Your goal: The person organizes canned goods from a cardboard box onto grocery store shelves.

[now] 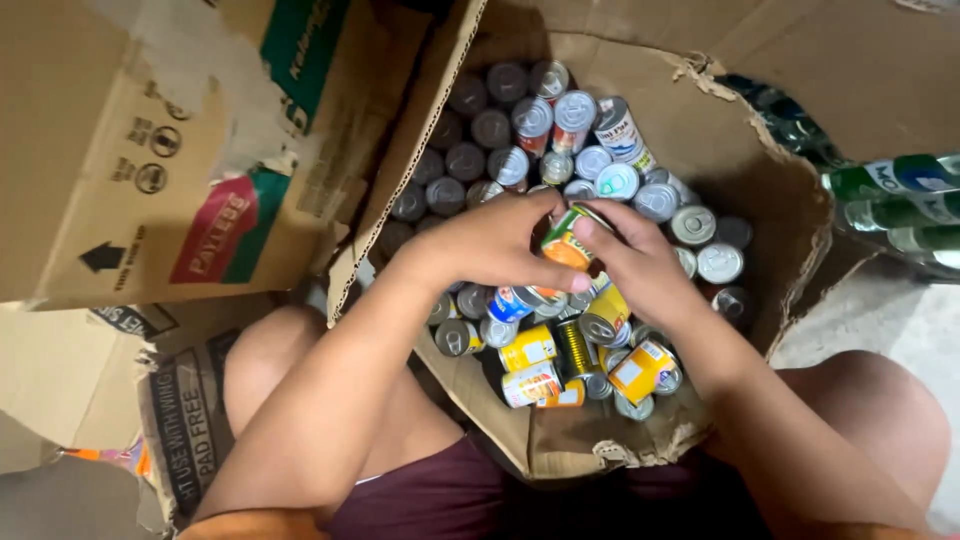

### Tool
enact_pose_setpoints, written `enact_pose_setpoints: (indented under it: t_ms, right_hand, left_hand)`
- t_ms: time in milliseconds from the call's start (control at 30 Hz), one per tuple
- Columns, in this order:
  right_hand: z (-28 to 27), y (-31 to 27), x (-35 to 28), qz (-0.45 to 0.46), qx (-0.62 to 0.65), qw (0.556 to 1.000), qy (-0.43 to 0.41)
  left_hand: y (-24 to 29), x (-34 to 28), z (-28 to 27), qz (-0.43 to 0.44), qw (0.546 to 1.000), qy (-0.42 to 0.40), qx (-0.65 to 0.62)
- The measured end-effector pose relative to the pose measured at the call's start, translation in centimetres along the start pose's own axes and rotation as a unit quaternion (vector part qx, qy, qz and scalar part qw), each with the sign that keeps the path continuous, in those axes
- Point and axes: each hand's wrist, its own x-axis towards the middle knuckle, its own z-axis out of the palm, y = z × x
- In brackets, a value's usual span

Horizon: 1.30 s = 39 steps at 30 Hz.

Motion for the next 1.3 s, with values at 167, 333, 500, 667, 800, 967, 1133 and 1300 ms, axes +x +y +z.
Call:
enact_pose_setpoints:
  t_ms: [167,333,500,667,800,967,1133,1300]
  right_hand:
    - [0.6,0.9,0.0,-0.054,-0.148,0.987,0.042]
    - [0.1,0.5,0.2,-0.066,-0.218,0.972,0.063]
    - [-0.5,0.7,0.6,-0.038,-0.093,0.994,0.049]
    - [-0.2,0.5,0.6,-0.036,-0.078,0.994,0.071]
    - [-1.4,0.8,0.7,-0.021,0.022,0.996,0.088]
    - [0.0,-1.6,0.3,-0.003,0.068,0.997,0.045]
    - [-0.5,-1.4,0.3,0.001,0.017,0.998,0.065]
    - [-0.7,-0.3,0.5,-0.015,-0.025,0.994,0.106]
  left_hand:
    - [-2.5,1.7,2.4,0.099,0.991,0.058,-0.071]
    - [-0.9,1.7,1.4,-0.008,0.995,-0.013,-0.1]
    - [-1.5,2.3,1.4,-0.074,0.979,-0.056,-0.182]
    - [-1.8,2.5,2.0,0.006,0.988,0.009,-0.152]
    - [-2.2,3.1,2.7,0.029,0.979,0.008,-0.203]
    - [-2.3,2.6,2.4,0.058,0.987,0.037,-0.148]
    - [-2.4,2.9,2.4,0.031,0.986,0.047,-0.16]
    - [-2.9,2.7,3.1,0.039,0.99,0.032,-0.134]
